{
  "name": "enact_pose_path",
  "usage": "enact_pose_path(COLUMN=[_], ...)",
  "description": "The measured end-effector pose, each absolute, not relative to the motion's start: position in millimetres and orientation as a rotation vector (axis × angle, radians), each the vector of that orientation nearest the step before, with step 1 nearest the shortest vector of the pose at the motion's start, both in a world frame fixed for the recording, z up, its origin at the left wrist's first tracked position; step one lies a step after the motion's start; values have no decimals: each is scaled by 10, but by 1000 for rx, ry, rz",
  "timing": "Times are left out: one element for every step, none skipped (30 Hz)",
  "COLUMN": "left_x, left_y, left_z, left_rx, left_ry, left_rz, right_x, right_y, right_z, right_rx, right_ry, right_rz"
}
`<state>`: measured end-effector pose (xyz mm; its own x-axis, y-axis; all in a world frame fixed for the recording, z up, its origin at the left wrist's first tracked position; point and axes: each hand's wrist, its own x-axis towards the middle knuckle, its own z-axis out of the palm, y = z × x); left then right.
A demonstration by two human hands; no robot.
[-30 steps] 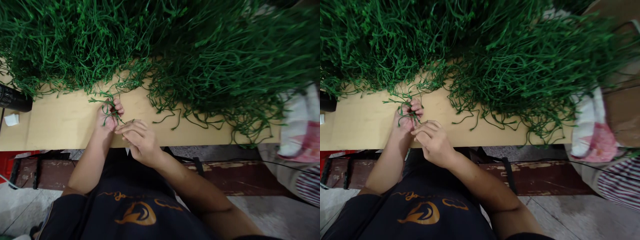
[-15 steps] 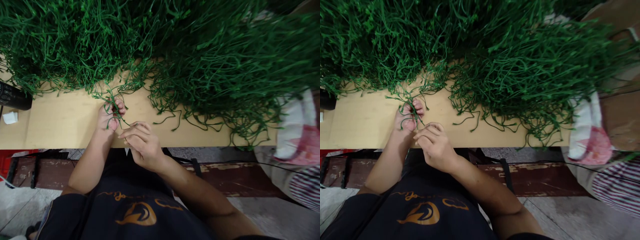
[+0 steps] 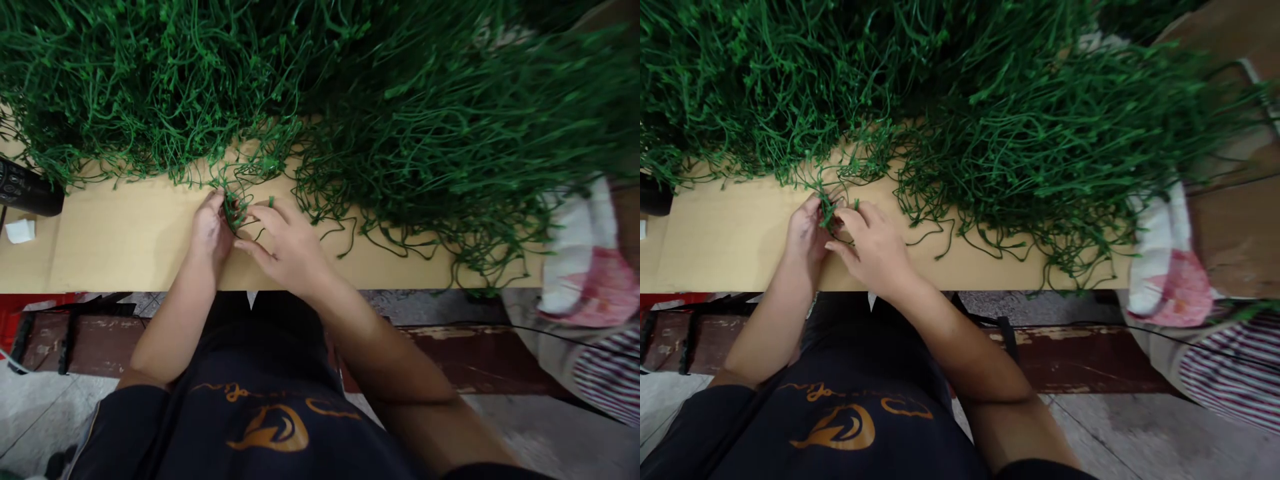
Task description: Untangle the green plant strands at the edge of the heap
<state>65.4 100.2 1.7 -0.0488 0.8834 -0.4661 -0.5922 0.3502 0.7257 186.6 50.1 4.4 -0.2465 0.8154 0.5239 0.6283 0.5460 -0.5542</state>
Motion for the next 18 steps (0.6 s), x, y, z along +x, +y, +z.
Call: enact_pose_path(left_x=[652, 649, 647, 645, 645, 645, 647, 650, 653, 658, 662, 665, 667, 667, 666, 663, 659, 653], left_y=[1000, 1000, 1002, 1006, 1011, 1016, 1020, 1022, 1021, 1018, 1013, 1008, 1003, 1000, 999, 1000, 1004, 1009], left_z=[14, 17, 23, 31, 40, 46, 50, 51, 48, 43, 37, 32, 27, 25, 24, 24, 24, 25], left_rx=[339, 328, 314, 300, 289, 283, 281, 283, 289, 299, 309, 317, 321, 319, 311, 298, 283, 265], left_ry=[1059, 1059, 1061, 1061, 1061, 1061, 1060, 1063, 1065, 1064, 1061, 1056, 1049, 1045, 1044, 1044, 1039, 1029], left_rz=[1243, 1249, 1249, 1239, 1225, 1211, 1200, 1197, 1199, 1207, 1214, 1217, 1215, 1213, 1215, 1217, 1218, 1225], right_x=[1832, 1810, 1800, 1799, 1802, 1805, 1805, 1799, 1787, 1770, 1750, 1731, 1715, 1704, 1701, 1703, 1709, 1717], right_y=[533, 554, 565, 566, 561, 553, 545, 540, 538, 541, 548, 557, 566, 573, 575, 569, 557, 536], right_z=[15, -8, -26, -40, -54, -70, -89, -111, -136, -160, -182, -199, -207, -207, -199, -183, -162, -140], right_rx=[-1212, -1258, -1296, -1323, -1339, -1344, -1340, -1333, -1324, -1310, -1290, -1267, -1238, -1202, -1163, -1126, -1096, -1069], right_ry=[-1976, -1982, -1992, -2005, -2015, -2012, -1991, -1955, -1909, -1859, -1808, -1761, -1720, -1681, -1648, -1624, -1610, -1598], right_rz=[316, 344, 377, 414, 457, 505, 553, 599, 639, 672, 697, 709, 708, 699, 681, 652, 616, 577])
